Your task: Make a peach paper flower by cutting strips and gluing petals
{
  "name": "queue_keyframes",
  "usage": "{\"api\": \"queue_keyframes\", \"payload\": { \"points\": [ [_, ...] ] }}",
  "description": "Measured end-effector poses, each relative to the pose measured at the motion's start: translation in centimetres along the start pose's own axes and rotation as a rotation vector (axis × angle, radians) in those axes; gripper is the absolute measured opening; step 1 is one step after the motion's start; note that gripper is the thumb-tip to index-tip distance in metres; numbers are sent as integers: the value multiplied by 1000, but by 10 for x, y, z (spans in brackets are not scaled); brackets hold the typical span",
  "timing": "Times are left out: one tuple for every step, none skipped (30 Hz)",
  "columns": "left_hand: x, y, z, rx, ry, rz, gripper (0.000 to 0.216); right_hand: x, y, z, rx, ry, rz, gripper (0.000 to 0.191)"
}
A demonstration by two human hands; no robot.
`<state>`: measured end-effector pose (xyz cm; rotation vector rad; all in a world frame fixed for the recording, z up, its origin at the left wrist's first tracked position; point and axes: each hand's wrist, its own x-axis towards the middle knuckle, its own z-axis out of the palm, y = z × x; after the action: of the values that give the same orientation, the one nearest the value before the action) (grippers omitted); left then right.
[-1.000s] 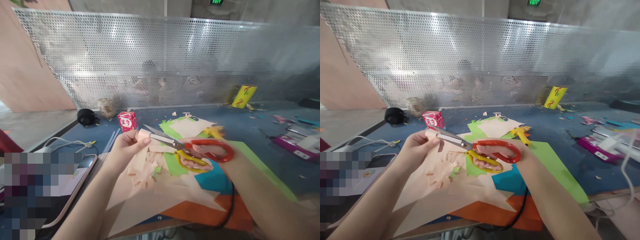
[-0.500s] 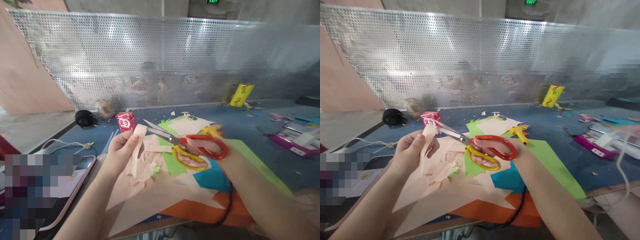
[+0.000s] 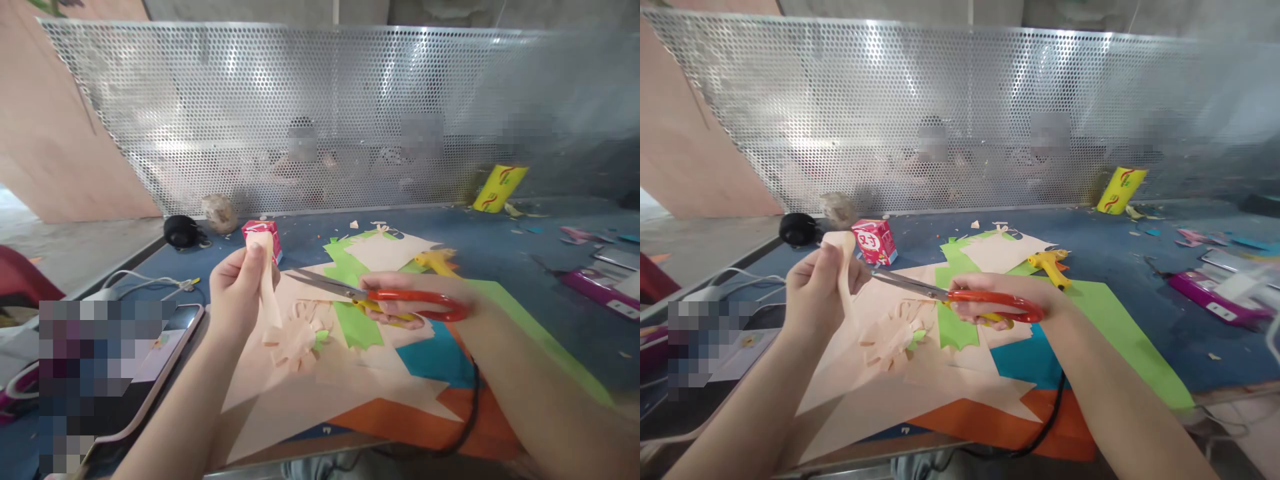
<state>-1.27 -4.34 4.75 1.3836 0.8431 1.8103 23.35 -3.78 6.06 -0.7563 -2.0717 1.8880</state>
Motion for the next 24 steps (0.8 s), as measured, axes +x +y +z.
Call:
{"api": "queue_keyframes", "payload": {
  "points": [
    [0,-1,-1,11,-15,-24,46,0,-1,0,-11,4,40,29],
    [0,-2,-2,23,-35,-58,47,1,-2,1,-17,18,68,29],
    [-1,-3,-3,33,-51,-88,48,1,-3,1,-24,34,81,29],
    [-1,-4,-4,45,-62,-108,49,1,-3,2,-31,53,87,28],
    [-1,-4,-4,56,-67,-116,50,0,-3,2,-39,73,85,27],
    [-1,-4,-3,56,-66,-117,51,0,-3,1,-45,92,81,25],
    [-1,-4,-3,47,-61,-118,51,-1,-3,0,-53,110,75,23],
    [-1,-3,-2,33,-52,-118,52,-2,-4,-1,-60,129,67,22],
    [0,-2,-2,17,-41,-117,52,-2,-5,-2,-66,147,58,21],
    [0,-2,-1,3,-30,-117,52,-2,-6,-2,-63,167,39,22],
    [-1,-1,0,12,-31,-119,52,-1,-7,-3,-50,194,8,23],
    [-2,-1,0,45,-42,-120,53,1,-7,-2,-23,235,-25,26],
    [-3,-1,1,88,-58,-122,53,5,-8,-1,15,285,-54,30],
    [-4,-2,2,149,-89,-126,53,10,-8,1,64,349,-86,33],
    [-6,-2,3,229,-133,-128,53,15,-7,4,112,431,-112,38],
    [-8,-3,4,318,-187,-123,54,21,-6,7,148,485,-128,43],
    [-9,-4,6,405,-247,-109,54,27,-4,10,198,543,-188,46],
    [-11,-6,7,489,-308,-91,54,33,-2,14,243,570,-245,49],
    [-12,-8,8,574,-368,-71,54,37,0,17,285,578,-279,51],
    [-13,-10,9,648,-414,-50,54,41,2,20,318,585,-301,51],
    [-14,-13,10,699,-447,-34,53,43,3,23,335,589,-308,51],
    [-15,-16,10,742,-475,-21,53,44,5,26,342,595,-302,51],
    [-15,-19,9,778,-498,-8,53,45,6,28,338,608,-290,50],
    [-15,-23,9,807,-517,5,53,44,6,29,326,629,-280,49]
  ]
}}
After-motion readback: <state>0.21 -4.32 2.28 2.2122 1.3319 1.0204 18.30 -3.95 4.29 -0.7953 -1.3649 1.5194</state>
